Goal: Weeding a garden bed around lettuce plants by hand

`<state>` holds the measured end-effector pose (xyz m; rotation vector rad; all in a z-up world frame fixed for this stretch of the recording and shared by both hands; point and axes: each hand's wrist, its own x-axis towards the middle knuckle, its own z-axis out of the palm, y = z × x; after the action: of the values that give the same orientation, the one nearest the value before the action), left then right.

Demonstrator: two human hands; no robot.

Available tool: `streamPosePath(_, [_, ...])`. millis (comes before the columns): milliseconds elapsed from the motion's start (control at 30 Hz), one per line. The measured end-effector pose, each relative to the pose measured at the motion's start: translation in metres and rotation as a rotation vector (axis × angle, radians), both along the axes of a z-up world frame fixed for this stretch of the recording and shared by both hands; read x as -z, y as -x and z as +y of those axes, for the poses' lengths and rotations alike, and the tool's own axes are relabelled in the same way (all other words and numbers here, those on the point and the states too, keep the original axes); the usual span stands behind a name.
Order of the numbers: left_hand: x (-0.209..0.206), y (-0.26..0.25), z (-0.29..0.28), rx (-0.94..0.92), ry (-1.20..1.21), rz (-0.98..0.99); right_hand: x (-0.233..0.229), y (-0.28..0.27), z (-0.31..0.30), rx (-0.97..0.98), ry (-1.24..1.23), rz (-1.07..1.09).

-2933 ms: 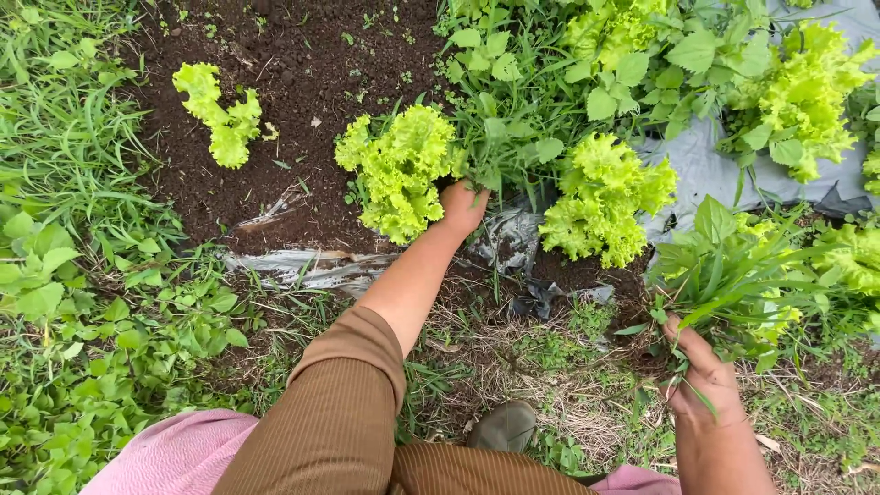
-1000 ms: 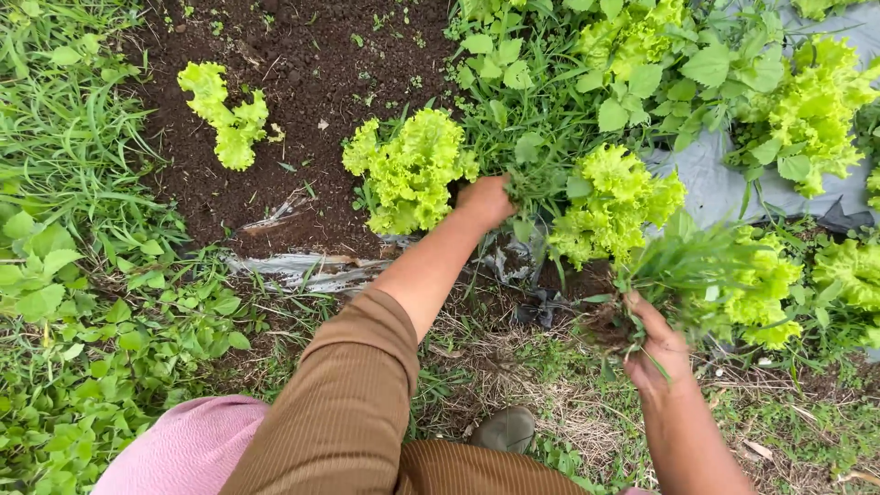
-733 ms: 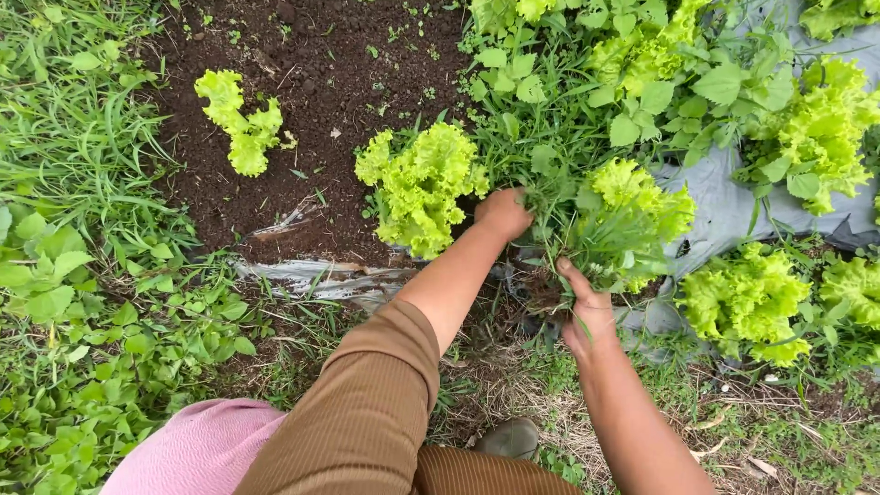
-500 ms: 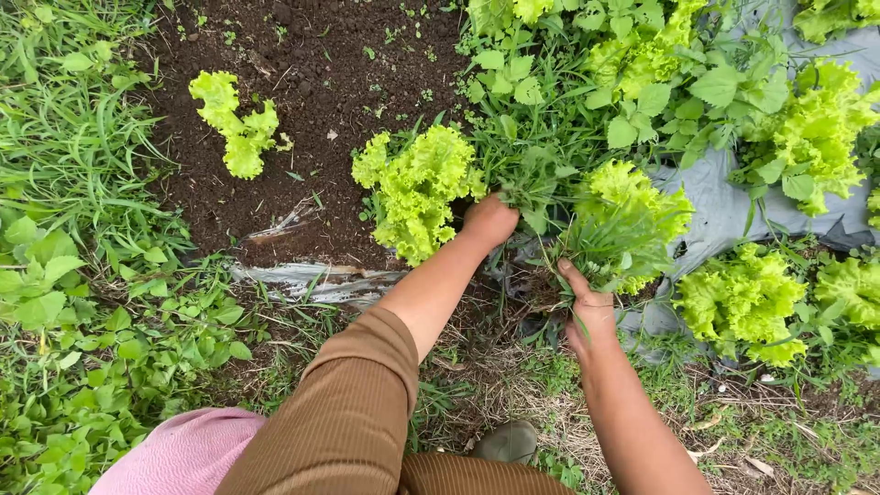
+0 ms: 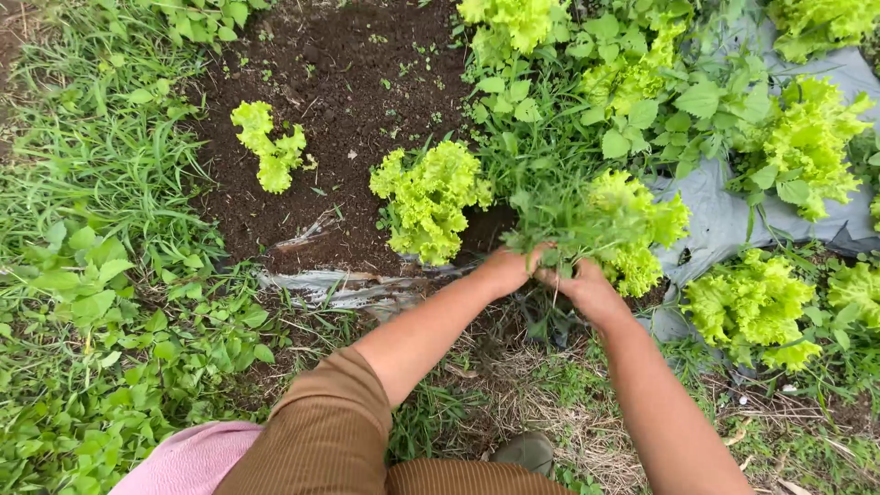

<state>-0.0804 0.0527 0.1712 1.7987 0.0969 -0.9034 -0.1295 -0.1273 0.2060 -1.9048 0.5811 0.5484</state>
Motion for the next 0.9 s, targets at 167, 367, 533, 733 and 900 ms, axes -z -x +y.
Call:
streamPosePath(167, [-0.031,0.055,-0.03,0.538,0.261,0.182,0.046,0.044,-0.077,-0.252,0.005,0.027])
streamPosePath(367, [-0.069,0.099,-0.073,1.017,0.262,0.238,-0.005,0.127,-0.152,-0.365,0.464,0.44])
streamPosePath(533, [-0.011,0.082,-0.043,0.766,-0.012,-0.214,0.074,0.236,-0.255,-0.754,0.567,0.949])
streamPosePath(733, [0.065,0.043,0.016,0.245,-0.529,-0.581,0.024,0.102,-0.126,-1.014,0.611,0.42])
streamPosePath(900, [0.103,0.04,0.02,0.227,-0.563,-0.616,0.083,-0.039,-0.004,-0.906,0.709,-0.214])
